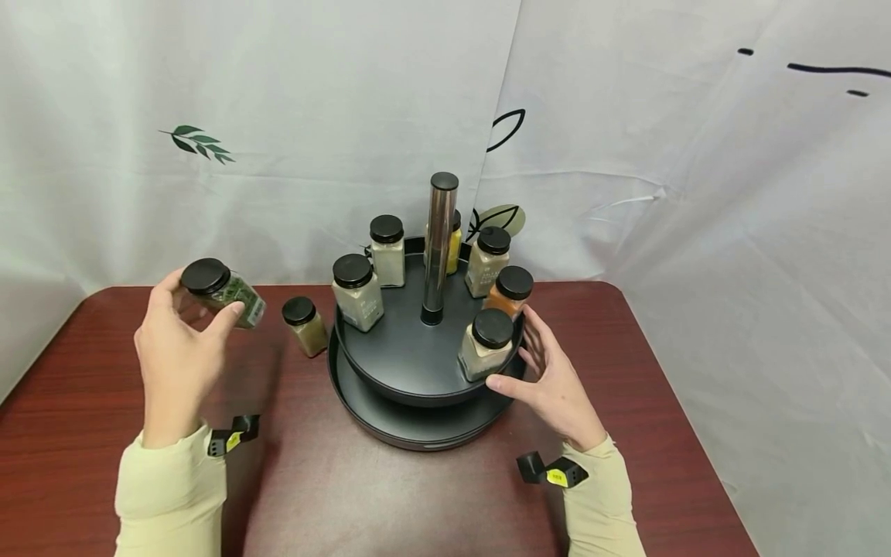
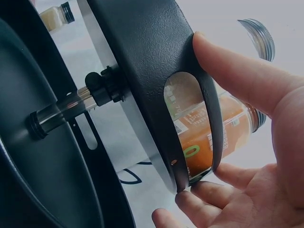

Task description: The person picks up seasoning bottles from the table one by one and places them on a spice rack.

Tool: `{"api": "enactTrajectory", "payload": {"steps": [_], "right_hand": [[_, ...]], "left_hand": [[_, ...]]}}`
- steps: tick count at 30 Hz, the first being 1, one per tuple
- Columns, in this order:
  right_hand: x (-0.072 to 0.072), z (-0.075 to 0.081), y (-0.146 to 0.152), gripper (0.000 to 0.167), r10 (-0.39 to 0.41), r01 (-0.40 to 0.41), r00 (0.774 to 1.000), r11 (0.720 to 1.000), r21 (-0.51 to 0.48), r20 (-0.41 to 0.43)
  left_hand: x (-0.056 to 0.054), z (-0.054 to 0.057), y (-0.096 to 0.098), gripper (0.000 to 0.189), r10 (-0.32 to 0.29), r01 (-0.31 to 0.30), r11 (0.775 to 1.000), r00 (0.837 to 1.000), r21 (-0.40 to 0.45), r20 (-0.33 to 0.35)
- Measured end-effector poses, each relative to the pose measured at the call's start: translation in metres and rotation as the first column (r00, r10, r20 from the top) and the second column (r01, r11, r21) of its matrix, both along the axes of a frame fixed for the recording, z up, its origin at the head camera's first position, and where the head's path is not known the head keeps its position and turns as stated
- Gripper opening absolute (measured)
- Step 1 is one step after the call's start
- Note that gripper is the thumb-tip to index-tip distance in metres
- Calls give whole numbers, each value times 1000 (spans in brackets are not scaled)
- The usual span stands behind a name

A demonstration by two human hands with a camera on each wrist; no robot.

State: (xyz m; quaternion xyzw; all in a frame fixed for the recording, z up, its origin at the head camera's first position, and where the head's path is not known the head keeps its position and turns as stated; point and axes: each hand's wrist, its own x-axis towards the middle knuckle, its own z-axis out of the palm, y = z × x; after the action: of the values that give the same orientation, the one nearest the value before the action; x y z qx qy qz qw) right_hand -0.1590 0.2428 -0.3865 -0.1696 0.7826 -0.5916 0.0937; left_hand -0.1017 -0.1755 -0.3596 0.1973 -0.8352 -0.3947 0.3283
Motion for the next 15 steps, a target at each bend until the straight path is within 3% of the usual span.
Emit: {"api": "enactTrajectory", "payload": {"steps": [7,15], "right_hand": [[0,0,0,100,-1,1,1000,1000,3,4],[0,1,0,100,-4,4,1000,1000,9,6]], "left_hand": [[9,13,8,64,-9,7,999,998,-33,-67],[18,27,21,61,-66,58,997,989,-59,-135]]}}
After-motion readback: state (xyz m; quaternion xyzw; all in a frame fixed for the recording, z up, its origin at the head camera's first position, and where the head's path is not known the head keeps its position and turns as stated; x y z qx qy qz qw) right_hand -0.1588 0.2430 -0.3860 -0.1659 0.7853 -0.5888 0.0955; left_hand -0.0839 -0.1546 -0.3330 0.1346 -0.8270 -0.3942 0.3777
